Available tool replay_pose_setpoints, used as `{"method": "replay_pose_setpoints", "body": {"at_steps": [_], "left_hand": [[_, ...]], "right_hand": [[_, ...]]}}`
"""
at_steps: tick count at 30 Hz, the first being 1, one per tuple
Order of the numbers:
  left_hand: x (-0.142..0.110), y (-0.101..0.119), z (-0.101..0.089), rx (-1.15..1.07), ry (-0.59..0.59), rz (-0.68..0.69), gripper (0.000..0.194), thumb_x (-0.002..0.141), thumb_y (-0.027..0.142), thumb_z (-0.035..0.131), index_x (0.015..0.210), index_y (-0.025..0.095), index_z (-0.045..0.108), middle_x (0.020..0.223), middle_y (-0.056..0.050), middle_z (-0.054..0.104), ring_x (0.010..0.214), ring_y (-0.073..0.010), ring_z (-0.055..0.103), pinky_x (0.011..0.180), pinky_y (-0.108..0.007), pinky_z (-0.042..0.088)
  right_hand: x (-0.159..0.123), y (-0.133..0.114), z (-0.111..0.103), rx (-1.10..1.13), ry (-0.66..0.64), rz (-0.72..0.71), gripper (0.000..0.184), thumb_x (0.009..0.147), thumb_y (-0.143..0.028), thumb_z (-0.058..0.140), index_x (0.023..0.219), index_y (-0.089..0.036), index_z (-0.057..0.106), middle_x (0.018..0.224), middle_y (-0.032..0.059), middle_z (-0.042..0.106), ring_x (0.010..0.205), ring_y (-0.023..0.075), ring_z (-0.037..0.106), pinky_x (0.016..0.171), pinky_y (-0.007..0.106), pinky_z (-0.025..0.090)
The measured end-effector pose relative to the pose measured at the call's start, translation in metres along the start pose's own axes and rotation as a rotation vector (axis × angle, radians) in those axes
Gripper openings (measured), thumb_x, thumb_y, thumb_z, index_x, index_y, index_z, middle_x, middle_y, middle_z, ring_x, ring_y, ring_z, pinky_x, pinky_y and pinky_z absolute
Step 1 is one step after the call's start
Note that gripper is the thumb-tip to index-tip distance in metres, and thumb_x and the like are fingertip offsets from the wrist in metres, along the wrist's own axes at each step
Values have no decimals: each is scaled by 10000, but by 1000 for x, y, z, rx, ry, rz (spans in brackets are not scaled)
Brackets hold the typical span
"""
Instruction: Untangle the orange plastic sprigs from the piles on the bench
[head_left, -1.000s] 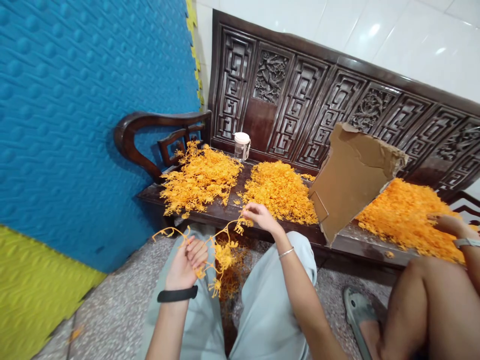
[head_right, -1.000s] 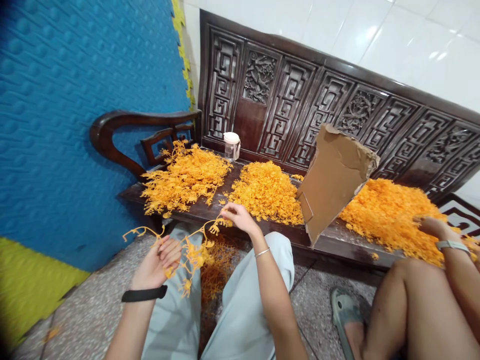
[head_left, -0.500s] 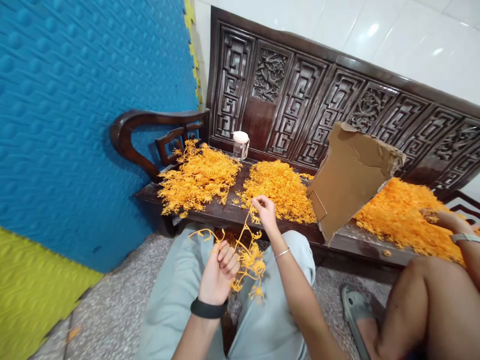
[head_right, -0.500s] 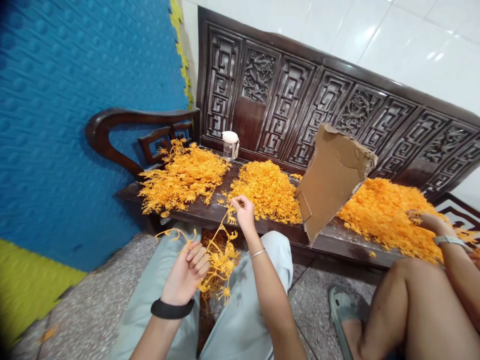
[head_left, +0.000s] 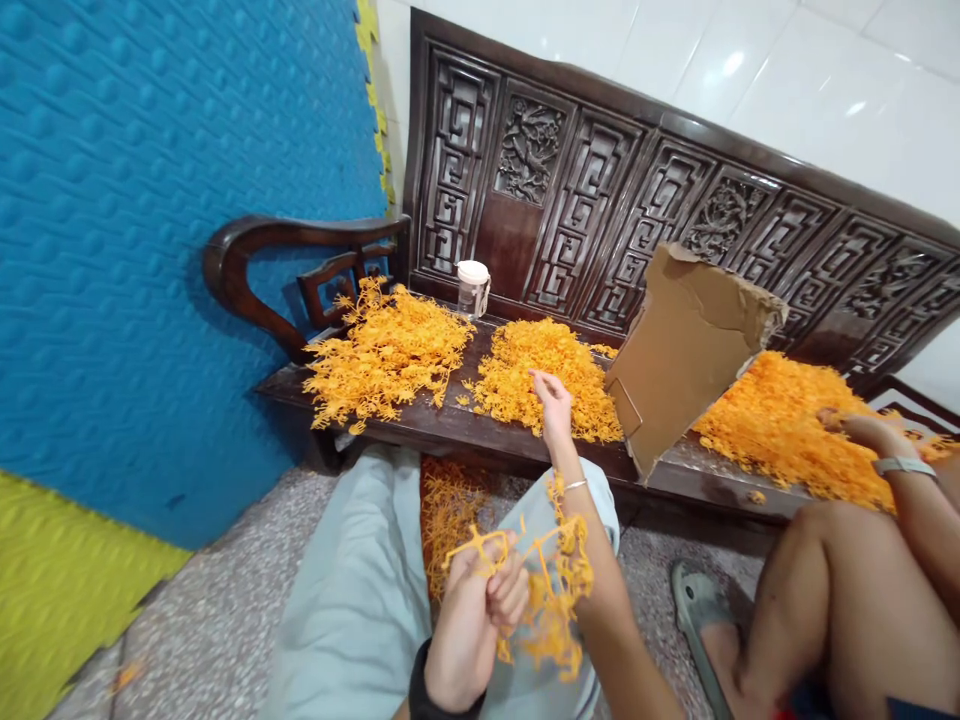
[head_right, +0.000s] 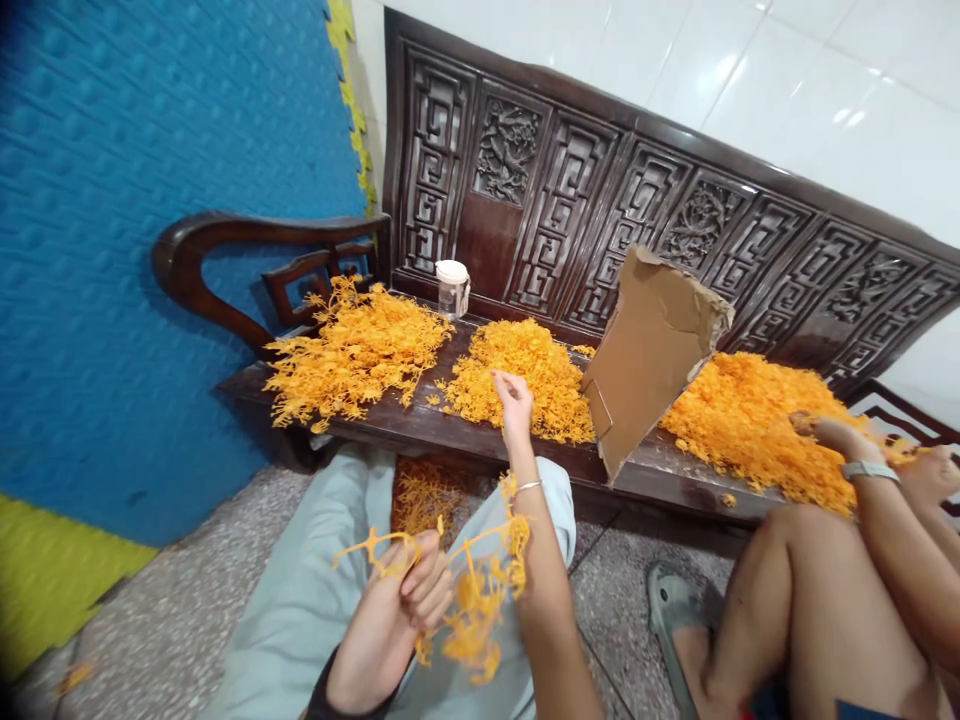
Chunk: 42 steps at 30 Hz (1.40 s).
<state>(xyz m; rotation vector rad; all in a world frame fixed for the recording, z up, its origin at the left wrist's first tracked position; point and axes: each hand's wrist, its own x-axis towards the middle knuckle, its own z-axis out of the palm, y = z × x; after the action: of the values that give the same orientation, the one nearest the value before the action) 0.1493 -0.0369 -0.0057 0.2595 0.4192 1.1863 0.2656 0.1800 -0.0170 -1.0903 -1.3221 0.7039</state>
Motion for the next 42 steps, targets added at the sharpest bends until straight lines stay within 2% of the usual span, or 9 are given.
{"method": "replay_pose_setpoints", "body": {"at_steps": [5, 10, 14, 20, 26, 28, 32, 36, 42], "left_hand": [[14, 14, -11, 98, -2, 68, 461, 672, 374, 634, 429, 164, 304, 390, 93, 154, 344, -29, 76, 325, -168, 123], [21, 44, -24, -78, 72, 61, 447, 835, 313, 404, 426, 160, 307, 428, 90, 70, 363, -54, 29, 313, -175, 103], [23, 69, -31, -205, 130, 74, 492, 893, 239, 176, 419, 165, 284, 461, 77, 22, 346, -71, 43, 312, -197, 72], [24, 92, -48, -222, 175, 180, 467, 884, 179, 174, 421, 172, 233, 469, 71, 2, 305, -70, 85, 307, -210, 57], [25, 104, -65, -231, 184, 247, 448, 878, 170, 201, 431, 178, 224, 425, 69, 53, 289, -71, 120, 295, -219, 71], [26, 106, -70, -244, 165, 244, 445, 877, 170, 205, 433, 182, 214, 417, 68, 58, 289, -73, 119, 291, -219, 79], [29, 109, -79, -297, 171, 218, 442, 881, 171, 209, 439, 183, 209, 401, 68, 81, 287, -71, 119, 279, -213, 99], [30, 110, -86, -329, 204, 236, 437, 885, 161, 210, 449, 182, 227, 379, 66, 137, 279, -68, 156, 272, -210, 133], [27, 120, -94, -316, 257, 293, 431, 881, 147, 217, 452, 183, 221, 350, 61, 189, 270, -68, 203, 271, -207, 167]], "right_hand": [[-2, 12, 18, -147, -199, -109, 299, 751, -385, 495, 883, -166, 650, 806, 46, 575, 741, 137, 464, 712, 261, 373], [1, 25, 32, -300, -218, -120, 256, 726, -317, 548, 893, -150, 648, 748, 39, 552, 624, 116, 439, 657, 250, 381], [1, 31, 39, -339, -228, -90, 220, 715, -276, 563, 884, -156, 636, 805, 43, 558, 654, 115, 474, 689, 249, 397], [1, 38, 47, -360, -315, -37, 178, 716, -203, 541, 860, -149, 631, 893, 60, 575, 715, 119, 510, 724, 261, 416], [-5, 33, 48, -273, -355, -28, 264, 727, -240, 539, 978, -184, 601, 1085, 61, 524, 906, 131, 505, 819, 267, 400], [-9, 28, 50, -188, -444, 41, 279, 770, -312, 494, 1001, -189, 590, 1077, 57, 540, 923, 133, 508, 785, 255, 415], [-20, 18, 53, -57, -819, 255, 387, 811, -441, 400, 1044, -179, 565, 1056, 64, 566, 866, 124, 545, 685, 223, 433], [-30, 7, 51, -8, -1111, 303, 456, 783, -504, 415, 1026, -153, 576, 906, 61, 614, 748, 100, 567, 721, 227, 429], [-34, -15, 33, 34, -1189, 254, 389, 722, -451, 543, 969, -153, 585, 829, 35, 610, 725, 99, 560, 707, 224, 429]]}}
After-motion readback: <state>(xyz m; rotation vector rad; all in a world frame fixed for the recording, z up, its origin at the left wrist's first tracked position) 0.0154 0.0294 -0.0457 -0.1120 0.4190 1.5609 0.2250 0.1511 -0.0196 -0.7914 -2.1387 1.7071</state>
